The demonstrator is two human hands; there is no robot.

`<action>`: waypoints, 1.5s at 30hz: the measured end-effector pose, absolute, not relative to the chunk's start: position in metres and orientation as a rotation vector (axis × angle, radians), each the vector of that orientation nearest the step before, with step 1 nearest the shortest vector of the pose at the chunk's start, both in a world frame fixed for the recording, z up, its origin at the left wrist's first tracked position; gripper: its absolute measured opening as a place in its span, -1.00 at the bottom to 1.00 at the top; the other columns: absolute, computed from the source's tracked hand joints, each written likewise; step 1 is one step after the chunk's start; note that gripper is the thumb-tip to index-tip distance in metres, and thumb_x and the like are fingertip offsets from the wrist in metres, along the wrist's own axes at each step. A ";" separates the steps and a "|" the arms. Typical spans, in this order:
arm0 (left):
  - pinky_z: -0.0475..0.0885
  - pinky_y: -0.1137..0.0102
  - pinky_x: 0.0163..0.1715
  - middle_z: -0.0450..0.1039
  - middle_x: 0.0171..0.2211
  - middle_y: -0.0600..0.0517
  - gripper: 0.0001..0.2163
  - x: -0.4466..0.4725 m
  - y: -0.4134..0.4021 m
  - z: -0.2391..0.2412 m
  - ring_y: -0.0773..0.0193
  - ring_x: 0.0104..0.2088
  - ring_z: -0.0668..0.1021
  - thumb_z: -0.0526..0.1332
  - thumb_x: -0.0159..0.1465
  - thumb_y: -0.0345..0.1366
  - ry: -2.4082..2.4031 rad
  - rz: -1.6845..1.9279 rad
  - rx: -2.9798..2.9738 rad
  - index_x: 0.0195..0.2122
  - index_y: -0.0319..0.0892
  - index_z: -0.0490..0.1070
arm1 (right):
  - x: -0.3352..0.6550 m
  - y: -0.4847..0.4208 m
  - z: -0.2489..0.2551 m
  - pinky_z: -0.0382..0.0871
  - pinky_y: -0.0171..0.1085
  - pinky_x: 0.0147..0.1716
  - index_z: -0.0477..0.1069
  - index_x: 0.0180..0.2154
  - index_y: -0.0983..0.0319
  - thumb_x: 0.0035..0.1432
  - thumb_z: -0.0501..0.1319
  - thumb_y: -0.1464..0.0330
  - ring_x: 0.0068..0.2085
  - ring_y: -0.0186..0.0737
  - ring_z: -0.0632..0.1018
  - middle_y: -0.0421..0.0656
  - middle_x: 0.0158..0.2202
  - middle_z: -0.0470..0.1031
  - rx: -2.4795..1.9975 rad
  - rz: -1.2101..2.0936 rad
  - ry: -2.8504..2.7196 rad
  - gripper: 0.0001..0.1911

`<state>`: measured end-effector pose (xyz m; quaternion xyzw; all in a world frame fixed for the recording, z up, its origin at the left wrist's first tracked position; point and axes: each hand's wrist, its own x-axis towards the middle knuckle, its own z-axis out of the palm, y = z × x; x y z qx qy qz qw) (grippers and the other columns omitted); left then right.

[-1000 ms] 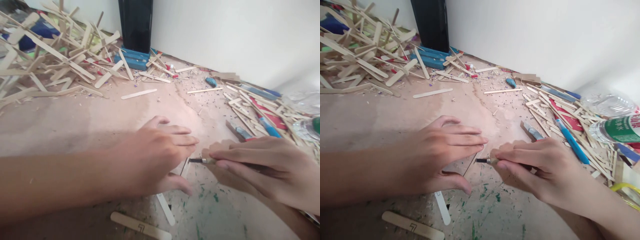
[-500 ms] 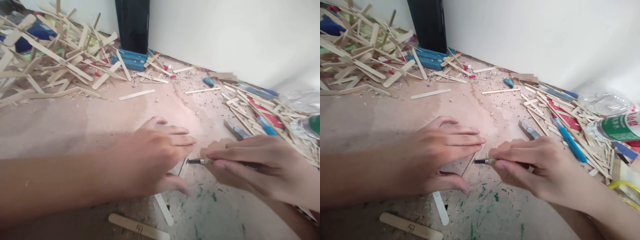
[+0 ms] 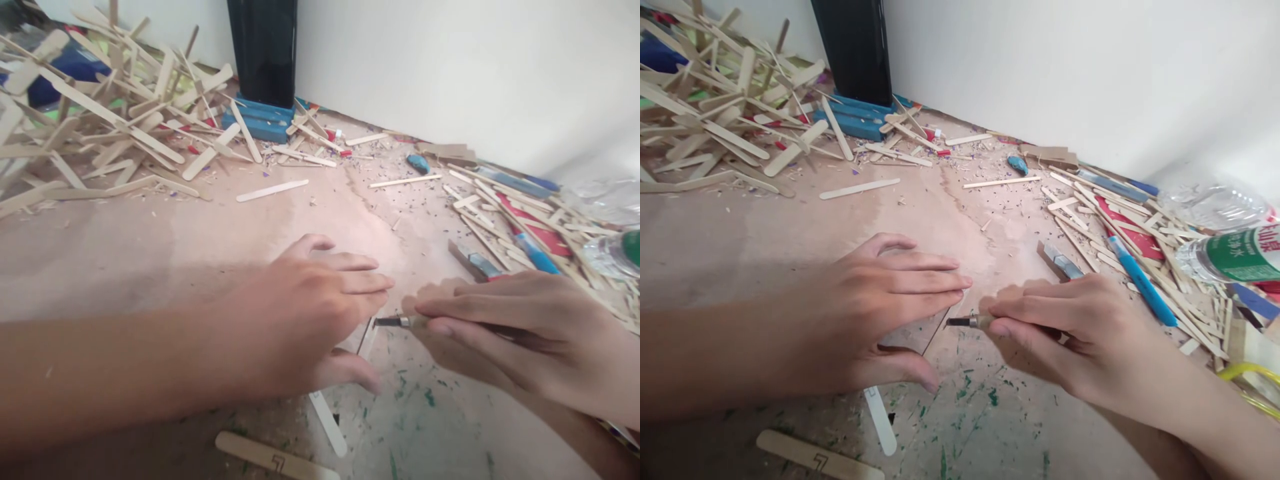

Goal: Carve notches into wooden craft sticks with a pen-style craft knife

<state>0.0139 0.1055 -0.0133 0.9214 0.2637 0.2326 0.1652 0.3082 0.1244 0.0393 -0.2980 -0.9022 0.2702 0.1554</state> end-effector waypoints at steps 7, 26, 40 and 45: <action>0.28 0.06 0.28 0.70 0.28 -0.07 -0.36 0.014 0.107 -0.009 -0.05 0.32 0.67 0.53 0.42 0.17 0.758 0.651 2.641 0.23 -0.31 0.61 | 0.310 0.127 0.040 0.77 -0.38 -0.31 0.77 0.11 -0.05 0.56 0.35 0.32 -0.19 -0.14 0.87 -0.27 -0.02 0.85 -0.872 0.757 -2.566 -0.75; 0.31 0.08 0.36 0.66 0.33 -0.08 -0.44 0.012 0.105 -0.013 -0.01 0.38 0.63 0.44 0.50 0.17 0.763 0.627 2.598 0.26 -0.21 0.59 | 0.308 0.125 0.041 0.68 -0.32 -0.47 0.76 0.09 -0.10 0.53 0.36 0.29 -0.34 -0.20 0.82 -0.29 -0.16 0.85 -0.962 1.069 -2.475 -0.76; 0.27 0.09 0.39 0.65 0.34 -0.09 -0.45 0.012 0.105 -0.015 -0.02 0.39 0.62 0.43 0.52 0.15 0.758 0.642 2.577 0.27 -0.20 0.58 | 0.306 0.125 0.039 0.59 -0.42 -0.44 0.77 -0.01 0.00 0.53 0.39 0.32 -0.42 -0.38 0.71 -0.28 -0.22 0.81 -0.953 1.215 -2.421 -0.85; 0.26 0.06 0.42 0.63 0.35 -0.12 -0.44 0.010 0.105 -0.016 -0.05 0.41 0.60 0.42 0.52 0.15 0.754 0.634 2.574 0.29 -0.21 0.57 | 0.307 0.127 0.040 0.67 -0.39 -0.38 0.78 -0.08 0.03 0.49 0.43 0.29 -0.34 -0.29 0.76 -0.25 -0.18 0.82 -0.981 1.279 -2.386 -0.90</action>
